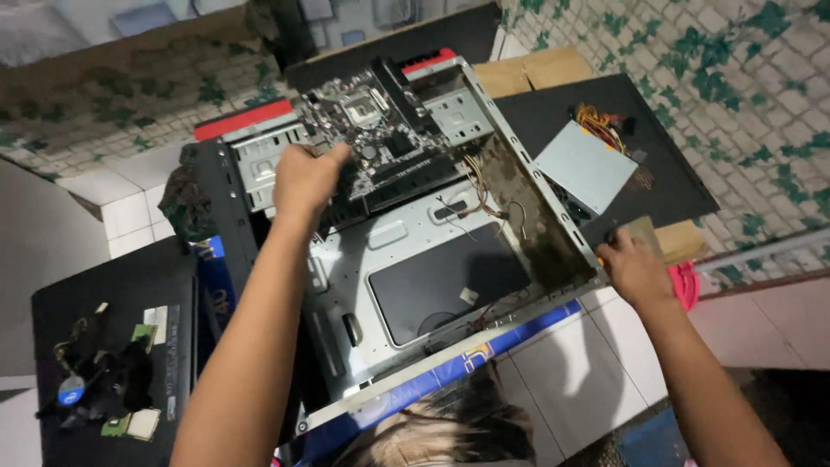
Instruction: The person removes a red cable from a computer case and then uses a brush to clean dust off a motherboard. The person holds the motherboard with one hand and brushes it with the other before placing it back into the case.
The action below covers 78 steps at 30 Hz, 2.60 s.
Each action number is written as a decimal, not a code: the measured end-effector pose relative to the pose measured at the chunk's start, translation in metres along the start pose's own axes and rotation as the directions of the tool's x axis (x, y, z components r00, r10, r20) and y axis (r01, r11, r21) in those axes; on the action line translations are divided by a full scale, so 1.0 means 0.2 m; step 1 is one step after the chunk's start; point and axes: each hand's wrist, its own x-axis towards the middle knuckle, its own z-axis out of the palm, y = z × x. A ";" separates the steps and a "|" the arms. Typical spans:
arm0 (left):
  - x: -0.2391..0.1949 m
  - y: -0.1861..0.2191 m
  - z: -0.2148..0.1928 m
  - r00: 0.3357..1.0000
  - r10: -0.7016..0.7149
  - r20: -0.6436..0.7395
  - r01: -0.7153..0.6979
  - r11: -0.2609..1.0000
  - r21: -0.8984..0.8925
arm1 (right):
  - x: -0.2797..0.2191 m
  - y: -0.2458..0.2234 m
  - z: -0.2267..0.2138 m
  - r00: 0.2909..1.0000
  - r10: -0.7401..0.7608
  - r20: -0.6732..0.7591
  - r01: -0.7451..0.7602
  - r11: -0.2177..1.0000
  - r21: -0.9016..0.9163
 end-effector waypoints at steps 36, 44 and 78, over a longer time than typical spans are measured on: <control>0.11 -0.22 0.20 0.962 0.271 0.019 -0.072 0.325 -0.943 | 0.43 -1.46 -1.77 0.369 -0.115 -0.922 0.911 0.243 0.334; 0.13 -0.26 0.16 0.970 0.239 -0.030 -0.108 0.321 -0.941 | 0.40 -1.32 -1.76 0.424 -0.047 -0.904 0.893 0.187 0.409; 0.14 -0.26 0.15 0.934 0.348 -0.082 -0.179 0.257 -0.950 | 0.42 -1.29 -1.70 0.488 -0.031 -0.872 0.870 0.097 0.484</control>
